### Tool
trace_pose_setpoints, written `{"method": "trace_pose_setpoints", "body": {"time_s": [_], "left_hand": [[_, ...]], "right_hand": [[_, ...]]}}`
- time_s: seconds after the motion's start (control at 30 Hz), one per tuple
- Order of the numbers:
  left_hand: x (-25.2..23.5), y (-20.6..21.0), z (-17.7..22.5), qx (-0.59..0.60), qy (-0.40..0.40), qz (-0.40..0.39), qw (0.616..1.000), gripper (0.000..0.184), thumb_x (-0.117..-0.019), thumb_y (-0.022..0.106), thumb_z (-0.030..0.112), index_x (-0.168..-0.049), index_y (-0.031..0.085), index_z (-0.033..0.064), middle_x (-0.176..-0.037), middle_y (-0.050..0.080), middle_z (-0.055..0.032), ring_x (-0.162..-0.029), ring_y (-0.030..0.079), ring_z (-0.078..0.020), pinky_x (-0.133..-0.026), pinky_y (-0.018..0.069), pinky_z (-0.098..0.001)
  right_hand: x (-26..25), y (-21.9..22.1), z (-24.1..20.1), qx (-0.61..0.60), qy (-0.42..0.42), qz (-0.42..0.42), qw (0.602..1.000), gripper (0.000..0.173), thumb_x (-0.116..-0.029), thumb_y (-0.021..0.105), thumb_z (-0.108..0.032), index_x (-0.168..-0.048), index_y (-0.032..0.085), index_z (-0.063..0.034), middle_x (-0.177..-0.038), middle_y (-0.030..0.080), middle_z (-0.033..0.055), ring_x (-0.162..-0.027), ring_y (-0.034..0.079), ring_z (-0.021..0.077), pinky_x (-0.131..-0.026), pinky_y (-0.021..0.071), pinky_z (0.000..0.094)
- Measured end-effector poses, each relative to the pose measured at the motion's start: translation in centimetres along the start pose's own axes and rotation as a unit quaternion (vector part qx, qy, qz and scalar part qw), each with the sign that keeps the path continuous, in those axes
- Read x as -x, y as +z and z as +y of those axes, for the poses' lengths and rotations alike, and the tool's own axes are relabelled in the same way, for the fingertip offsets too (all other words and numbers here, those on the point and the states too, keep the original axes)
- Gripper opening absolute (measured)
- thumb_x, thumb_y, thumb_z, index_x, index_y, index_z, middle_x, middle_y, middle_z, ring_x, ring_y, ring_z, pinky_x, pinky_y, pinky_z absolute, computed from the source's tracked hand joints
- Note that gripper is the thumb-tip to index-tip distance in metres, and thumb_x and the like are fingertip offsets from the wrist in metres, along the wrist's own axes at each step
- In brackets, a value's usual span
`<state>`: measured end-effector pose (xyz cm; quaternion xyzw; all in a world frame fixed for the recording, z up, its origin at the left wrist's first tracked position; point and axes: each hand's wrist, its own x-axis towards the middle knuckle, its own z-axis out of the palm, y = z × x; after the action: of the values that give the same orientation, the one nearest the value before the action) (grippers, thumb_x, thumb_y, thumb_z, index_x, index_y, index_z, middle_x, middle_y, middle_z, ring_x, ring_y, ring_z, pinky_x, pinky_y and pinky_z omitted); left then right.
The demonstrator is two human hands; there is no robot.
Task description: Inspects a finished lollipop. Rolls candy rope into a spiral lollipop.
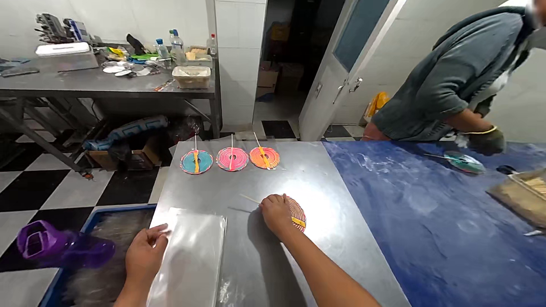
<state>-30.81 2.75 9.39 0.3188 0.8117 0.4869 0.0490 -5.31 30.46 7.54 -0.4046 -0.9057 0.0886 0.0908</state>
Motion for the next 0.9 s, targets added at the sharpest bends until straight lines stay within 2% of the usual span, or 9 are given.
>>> {"method": "trace_pose_setpoints", "body": {"time_s": [0.07,0.17,0.23,0.3,0.37,0.43,0.63,0.77,0.9], "left_hand": [[0.6,0.3,3.3,0.059,-0.031,0.014,0.998,0.015,-0.0873,0.064,0.011,-0.096,0.058,0.0003,-0.09,0.076,-0.0062,-0.062,0.068,-0.0116,-0.055,0.0577,-0.0312],[1.1,0.0,6.6,0.099,-0.029,-0.075,0.992,0.038,-0.0929,0.07,0.02,-0.125,0.061,0.0021,-0.08,0.071,-0.001,-0.058,0.062,-0.0078,-0.05,0.0507,-0.0258],[1.5,0.1,7.9,0.134,-0.012,-0.131,0.982,0.026,-0.0971,0.067,0.02,-0.119,0.07,0.0054,-0.087,0.077,0.0004,-0.064,0.068,-0.0074,-0.055,0.0542,-0.023],[2.1,0.3,9.1,0.188,-0.002,-0.17,0.967,0.023,-0.0989,0.064,0.015,-0.116,0.071,0.0021,-0.099,0.08,-0.0054,-0.082,0.077,-0.0148,-0.076,0.0642,-0.0297],[2.9,0.4,10.5,0.237,-0.008,-0.184,0.954,0.028,-0.0955,0.066,0.01,-0.121,0.069,-0.0012,-0.1,0.08,-0.0099,-0.09,0.078,-0.0193,-0.085,0.0637,-0.0331],[3.9,0.2,12.3,0.275,-0.017,-0.187,0.943,0.034,-0.0882,0.076,0.008,-0.12,0.069,-0.0017,-0.093,0.079,-0.0107,-0.085,0.078,-0.0198,-0.084,0.0643,-0.0334],[6.3,-0.3,15.9,0.326,0.019,-0.193,0.925,0.046,-0.0715,0.086,0.003,-0.115,0.072,0.0013,-0.083,0.078,-0.0076,-0.074,0.077,-0.0159,-0.072,0.0653,-0.0289],[7.7,-0.4,17.0,0.367,0.073,-0.19,0.908,0.054,-0.0717,0.089,0.006,-0.122,0.07,0.0034,-0.087,0.079,-0.0068,-0.077,0.078,-0.0171,-0.075,0.066,-0.0297],[9.2,0.3,17.4,0.383,0.141,-0.223,0.885,0.045,-0.0793,0.089,0.02,-0.121,0.073,0.0114,-0.097,0.08,-0.0043,-0.083,0.078,-0.0163,-0.079,0.0658,-0.0303]], "right_hand": [[1.3,-2.4,-0.1,-0.019,-0.027,0.103,0.994,0.03,-0.1063,0.054,-0.028,-0.107,0.073,-0.0056,-0.116,0.074,0.0126,-0.13,0.061,0.0338,-0.119,0.0296,0.0666],[4.0,-6.2,0.2,-0.073,-0.056,0.255,0.963,0.029,-0.1052,0.055,-0.025,-0.103,0.074,-0.0025,-0.106,0.076,0.0122,-0.121,0.066,0.0365,-0.113,0.0327,0.0728],[6.0,-9.1,0.4,-0.113,-0.071,0.308,0.942,0.032,-0.1057,0.052,-0.027,-0.102,0.073,-0.0039,-0.106,0.076,0.009,-0.118,0.069,0.0314,-0.112,0.0375,0.0695],[8.3,-12.4,0.1,-0.173,-0.092,0.336,0.921,0.033,-0.1081,0.049,-0.03,-0.105,0.071,-0.0057,-0.105,0.077,0.0048,-0.112,0.072,0.0218,-0.107,0.0507,0.0564],[10.5,-16.5,-0.8,-0.217,-0.112,0.356,0.902,0.028,-0.109,0.049,-0.031,-0.105,0.065,-0.0081,-0.096,0.074,-0.0001,-0.09,0.072,0.0087,-0.082,0.0624,0.0329],[12.7,-20.8,-2.0,-0.25,-0.122,0.366,0.888,0.022,-0.109,0.05,-0.031,-0.104,0.059,-0.0111,-0.09,0.071,-0.004,-0.077,0.068,0.0022,-0.067,0.0598,0.022],[17.6,-27.5,-4.1,-0.367,-0.158,0.411,0.82,0.008,-0.1092,0.051,-0.025,-0.112,0.056,-0.0207,-0.1,0.073,-0.0084,-0.088,0.071,0.0039,-0.076,0.0612,0.0195],[18.9,-27.6,-5.5,-0.399,-0.174,0.395,0.809,0.01,-0.1092,0.051,-0.027,-0.113,0.056,-0.0194,-0.098,0.073,-0.0054,-0.085,0.072,0.0062,-0.073,0.0615,0.0202],[19.1,-25.9,-6.5,-0.425,-0.166,0.351,0.818,0.011,-0.109,0.051,-0.025,-0.114,0.056,-0.0164,-0.096,0.074,-0.0018,-0.085,0.073,0.0103,-0.074,0.0632,0.0254]]}}
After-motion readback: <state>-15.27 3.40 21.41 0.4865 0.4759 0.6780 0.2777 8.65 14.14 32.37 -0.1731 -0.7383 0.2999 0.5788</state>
